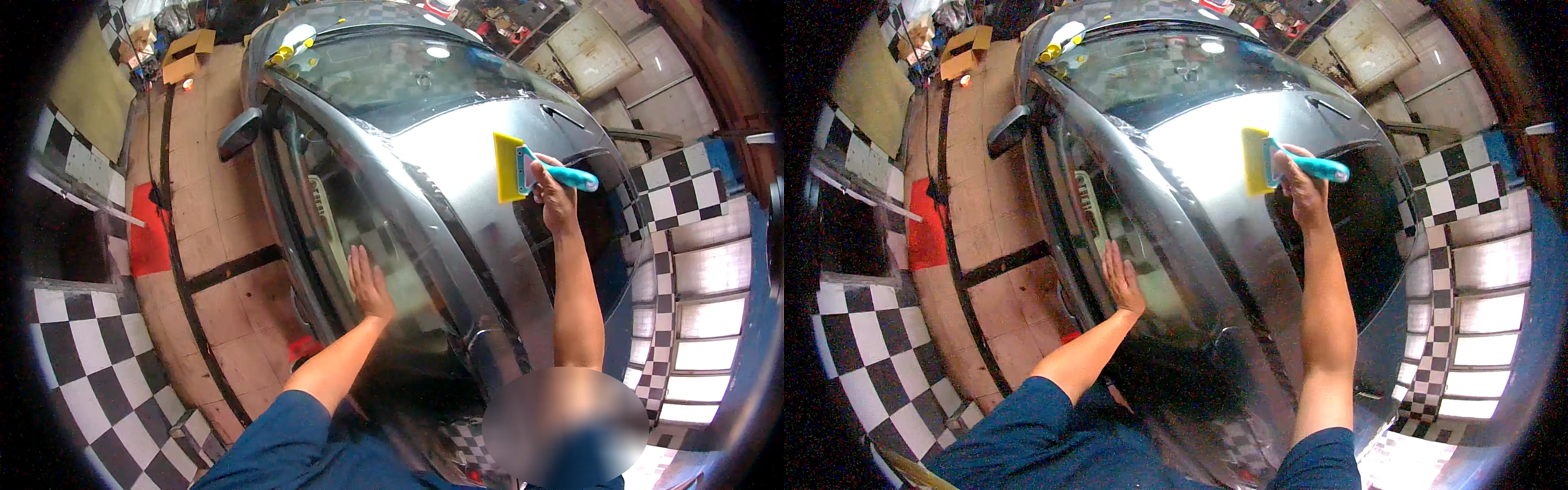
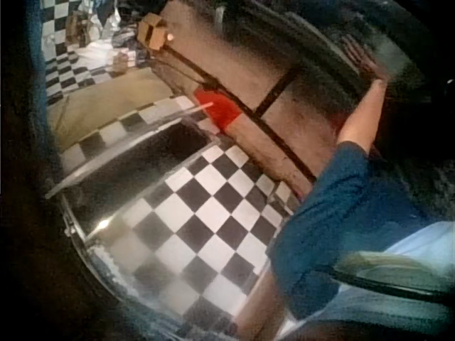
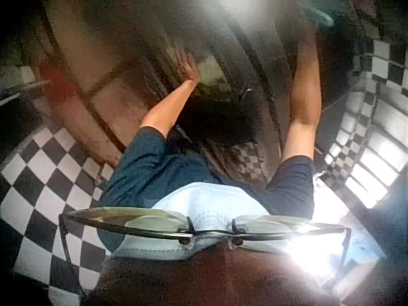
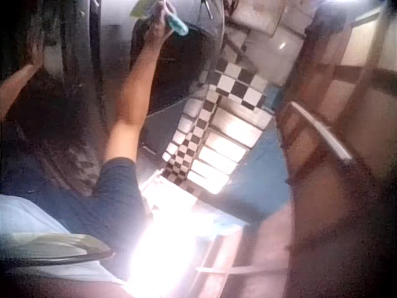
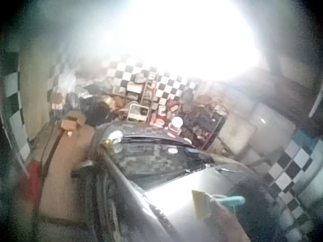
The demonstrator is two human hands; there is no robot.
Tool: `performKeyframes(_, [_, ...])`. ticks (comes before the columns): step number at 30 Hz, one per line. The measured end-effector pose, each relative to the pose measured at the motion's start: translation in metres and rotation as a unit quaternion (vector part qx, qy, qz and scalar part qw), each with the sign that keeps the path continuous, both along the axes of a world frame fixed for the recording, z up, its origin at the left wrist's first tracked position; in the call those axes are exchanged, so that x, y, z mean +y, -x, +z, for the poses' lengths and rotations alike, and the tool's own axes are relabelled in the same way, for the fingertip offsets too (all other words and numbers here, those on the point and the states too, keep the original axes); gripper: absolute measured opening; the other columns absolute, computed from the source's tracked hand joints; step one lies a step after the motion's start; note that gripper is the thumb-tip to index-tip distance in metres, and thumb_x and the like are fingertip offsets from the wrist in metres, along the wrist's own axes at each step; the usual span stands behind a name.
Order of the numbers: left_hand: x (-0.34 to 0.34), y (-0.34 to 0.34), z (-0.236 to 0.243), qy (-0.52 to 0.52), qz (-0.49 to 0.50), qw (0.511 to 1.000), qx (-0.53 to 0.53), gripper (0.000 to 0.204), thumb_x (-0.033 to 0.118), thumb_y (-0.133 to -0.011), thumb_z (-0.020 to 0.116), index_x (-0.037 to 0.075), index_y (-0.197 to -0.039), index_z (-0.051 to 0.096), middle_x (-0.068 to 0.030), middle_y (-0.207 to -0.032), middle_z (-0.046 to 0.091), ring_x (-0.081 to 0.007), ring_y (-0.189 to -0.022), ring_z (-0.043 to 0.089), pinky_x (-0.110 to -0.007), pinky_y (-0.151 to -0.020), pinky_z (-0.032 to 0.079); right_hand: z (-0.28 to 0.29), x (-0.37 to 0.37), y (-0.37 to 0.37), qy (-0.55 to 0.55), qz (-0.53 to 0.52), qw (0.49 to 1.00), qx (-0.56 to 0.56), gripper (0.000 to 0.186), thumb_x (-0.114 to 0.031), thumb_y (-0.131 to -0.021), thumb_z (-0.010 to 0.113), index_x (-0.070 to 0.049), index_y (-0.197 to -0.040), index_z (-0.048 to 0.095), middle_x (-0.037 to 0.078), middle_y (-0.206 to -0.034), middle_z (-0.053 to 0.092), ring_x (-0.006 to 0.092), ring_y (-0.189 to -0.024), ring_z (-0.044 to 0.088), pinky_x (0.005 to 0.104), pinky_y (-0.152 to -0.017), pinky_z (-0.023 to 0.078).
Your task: The person applies a protective film to the rear of a dark-colored car. They use a yellow squeegee to smooth the film and a black squeegee to press it firmly onto the surface, working around the trunk and rear window.
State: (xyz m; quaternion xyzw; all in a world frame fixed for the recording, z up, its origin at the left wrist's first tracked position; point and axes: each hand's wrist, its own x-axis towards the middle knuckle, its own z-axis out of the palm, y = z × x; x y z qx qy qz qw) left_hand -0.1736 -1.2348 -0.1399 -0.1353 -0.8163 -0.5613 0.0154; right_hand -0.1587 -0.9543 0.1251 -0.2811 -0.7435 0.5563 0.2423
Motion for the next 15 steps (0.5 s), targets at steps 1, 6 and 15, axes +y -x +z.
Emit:
performKeyframes(1, [-0.002,0.002,0.000,0.003,-0.003,1.000,0.010,0.048,0.024,-0.096,0.036,0.004,-0.140,0.033,-0.0157,-0.147,0.029,-0.0357,-0.135,0.024,-0.043,-0.110,0.017,-0.002,-0.003,-0.002,-0.006,0.015,1.000,-0.002,0.047,-0.037,-0.077,0.075,-0.007,-0.110,0.060,0.000,-0.087,0.062,0.0058,-0.070,0.054,0.0201,-0.057,0.038])
performKeyframes(6, [-0.002,0.003,0.002,-0.001,-0.007,1.000,-0.010,0.049,0.026,-0.096,0.035,0.005,-0.141,0.032,-0.0159,-0.147,0.028,-0.0358,-0.136,0.023,-0.043,-0.111,0.017,-0.025,-0.009,-0.005,0.124,0.061,0.989,0.051,0.051,-0.040,-0.079,0.071,-0.008,-0.115,0.056,0.002,-0.105,0.058,0.0106,-0.095,0.052,0.0250,-0.077,0.042])
performKeyframes(15, [-0.001,0.002,0.001,0.001,-0.012,1.000,-0.027,0.049,0.025,-0.096,0.035,0.005,-0.141,0.033,-0.0159,-0.147,0.027,-0.0361,-0.136,0.023,-0.043,-0.110,0.017,-0.065,-0.013,-0.016,0.288,-0.078,0.933,0.203,0.029,-0.025,-0.086,0.066,-0.011,-0.108,0.053,0.008,-0.108,0.057,0.0136,-0.091,0.056,0.0268,-0.081,0.047])
